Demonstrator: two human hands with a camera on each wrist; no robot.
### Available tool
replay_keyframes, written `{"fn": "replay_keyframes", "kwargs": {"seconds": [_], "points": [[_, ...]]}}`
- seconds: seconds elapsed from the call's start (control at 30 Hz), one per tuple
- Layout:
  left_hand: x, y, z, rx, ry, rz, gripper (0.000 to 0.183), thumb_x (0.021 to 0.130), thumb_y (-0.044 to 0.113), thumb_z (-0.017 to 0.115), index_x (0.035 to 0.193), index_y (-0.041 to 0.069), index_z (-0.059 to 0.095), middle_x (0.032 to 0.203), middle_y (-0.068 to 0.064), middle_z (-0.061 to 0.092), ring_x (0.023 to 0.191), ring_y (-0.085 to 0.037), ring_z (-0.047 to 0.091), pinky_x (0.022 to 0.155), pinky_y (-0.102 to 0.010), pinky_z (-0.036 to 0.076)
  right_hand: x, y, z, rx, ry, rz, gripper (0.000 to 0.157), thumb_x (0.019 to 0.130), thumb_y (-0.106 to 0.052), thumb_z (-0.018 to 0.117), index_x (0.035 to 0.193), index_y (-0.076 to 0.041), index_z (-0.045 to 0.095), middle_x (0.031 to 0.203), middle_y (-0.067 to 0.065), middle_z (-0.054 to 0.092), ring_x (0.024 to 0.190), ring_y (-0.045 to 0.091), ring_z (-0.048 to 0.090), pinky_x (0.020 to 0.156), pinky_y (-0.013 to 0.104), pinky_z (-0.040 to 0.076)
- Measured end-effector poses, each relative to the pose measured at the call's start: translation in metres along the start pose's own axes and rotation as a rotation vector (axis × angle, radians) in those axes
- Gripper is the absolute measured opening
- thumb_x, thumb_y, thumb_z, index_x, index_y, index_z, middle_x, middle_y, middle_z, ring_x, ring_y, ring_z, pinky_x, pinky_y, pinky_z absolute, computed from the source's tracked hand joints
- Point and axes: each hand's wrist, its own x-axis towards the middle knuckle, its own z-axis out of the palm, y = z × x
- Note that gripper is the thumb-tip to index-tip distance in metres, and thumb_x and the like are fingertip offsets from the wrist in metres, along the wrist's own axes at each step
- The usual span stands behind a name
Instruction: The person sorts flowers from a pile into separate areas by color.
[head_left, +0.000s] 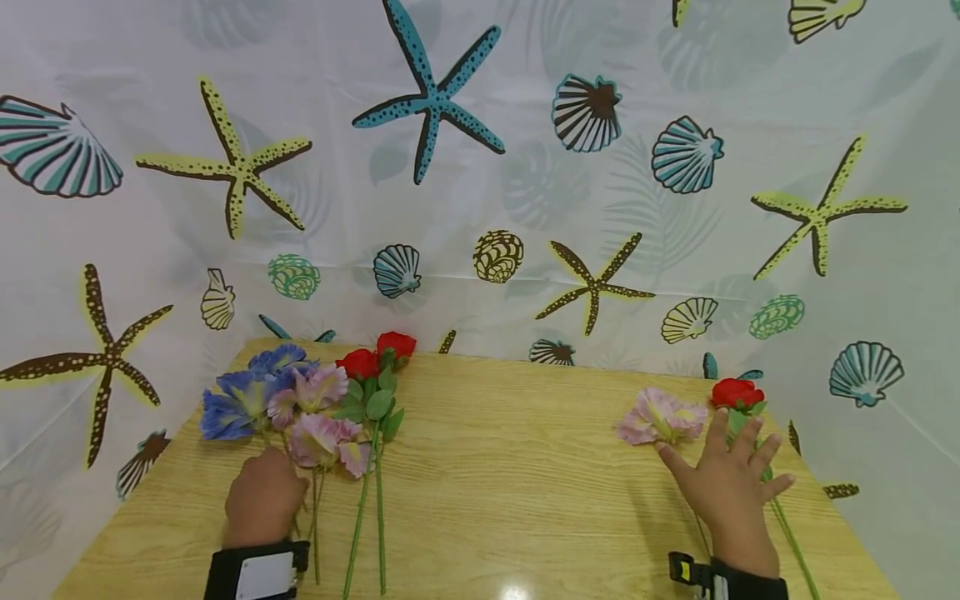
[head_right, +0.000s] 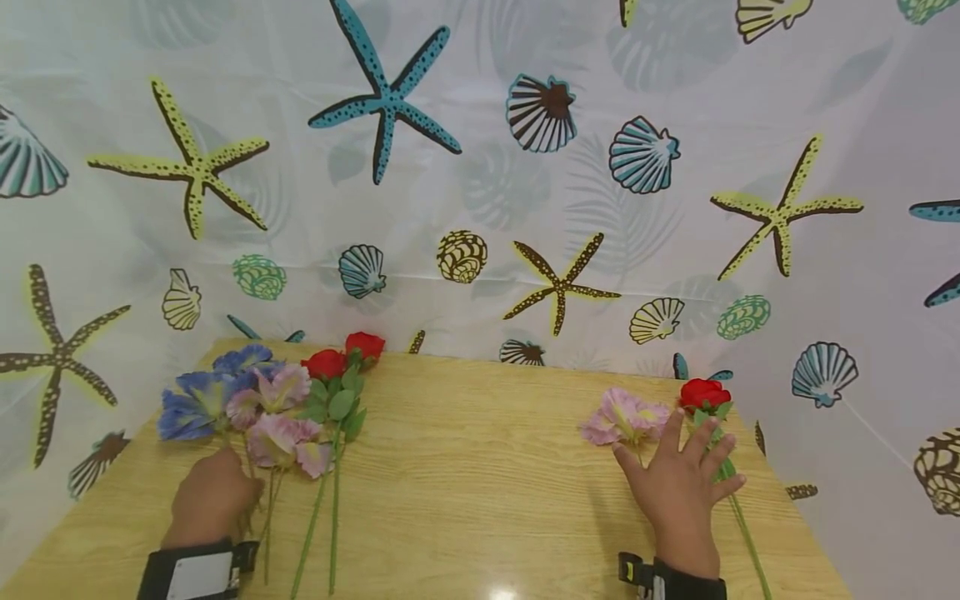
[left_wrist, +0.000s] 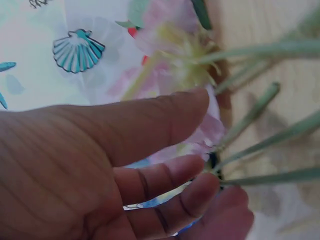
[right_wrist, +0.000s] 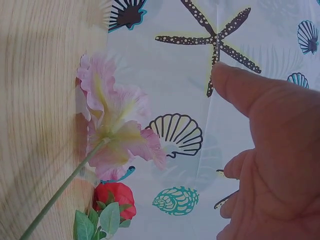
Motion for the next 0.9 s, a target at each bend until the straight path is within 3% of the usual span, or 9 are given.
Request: {"fn": "replay_keyframes", "kwargs": {"seconds": [0.17,0.33,0.5,0.63,0.77,0.9], "points": [[0.003,-0.011,0.004,-0.005,0.085,0.043,0.020,0.079,-0.006,0.045,0.092,-0.021,0.047,0.074,-0.033,0.056,0.068,-0.046,0.057,0.056,-0.054,0.048,-0.001,0.000,-0.001,0.009,0.002,-0.005,0.116,0.082,-0.078,0.036,0.149,0.006,-0.007,0.142,0.036,-0.030,0.120,0.051,-0.040,0.081,0.083,-0.016],[0.005,-0.016,0.001,-0.020,0.097,0.070,0.019,0.073,-0.009,0.044,0.090,-0.018,0.040,0.064,-0.028,0.055,0.056,-0.040,0.055,0.048,-0.048,0.044,-0.002,-0.001,-0.002,0.020,-0.002,-0.011,0.115,0.083,-0.077,0.036,0.149,0.007,-0.008,0.141,0.036,-0.032,0.119,0.052,-0.040,0.081,0.083,-0.017],[0.003,-0.015,-0.007,-0.027,0.097,0.072,0.013,0.073,-0.008,0.045,0.084,-0.014,0.046,0.064,-0.025,0.052,0.056,-0.035,0.053,0.046,-0.043,0.041,-0.001,-0.002,-0.003,0.016,-0.013,-0.007,0.113,0.084,-0.075,0.038,0.149,0.006,-0.008,0.141,0.036,-0.032,0.119,0.053,-0.039,0.081,0.083,-0.016],[0.002,-0.014,-0.015,-0.012,0.096,0.070,0.025,0.077,-0.007,0.045,0.096,-0.021,0.053,0.077,-0.034,0.056,0.070,-0.045,0.056,0.054,-0.048,0.046,0.000,-0.002,-0.002,0.015,-0.015,-0.010,0.111,0.086,-0.071,0.041,0.149,0.006,-0.008,0.141,0.037,-0.031,0.119,0.053,-0.038,0.081,0.083,-0.016],[0.001,-0.011,-0.022,-0.023,0.113,0.072,0.043,0.080,-0.006,0.045,0.119,-0.024,0.046,0.100,-0.043,0.054,0.091,-0.056,0.051,0.067,-0.058,0.048,-0.001,-0.002,-0.001,0.021,-0.014,-0.020,0.110,0.086,-0.071,0.041,0.149,0.005,-0.010,0.141,0.036,-0.032,0.119,0.054,-0.038,0.081,0.083,-0.016],[-0.003,-0.002,-0.023,-0.110,0.221,0.083,0.052,0.077,-0.010,0.044,0.129,-0.019,0.042,0.108,-0.045,0.051,0.089,-0.055,0.051,0.059,-0.055,0.045,-0.001,-0.003,0.000,0.017,-0.015,-0.025,0.112,0.085,-0.074,0.038,0.149,0.003,-0.012,0.141,0.037,-0.032,0.119,0.055,-0.037,0.081,0.083,-0.015]]}}
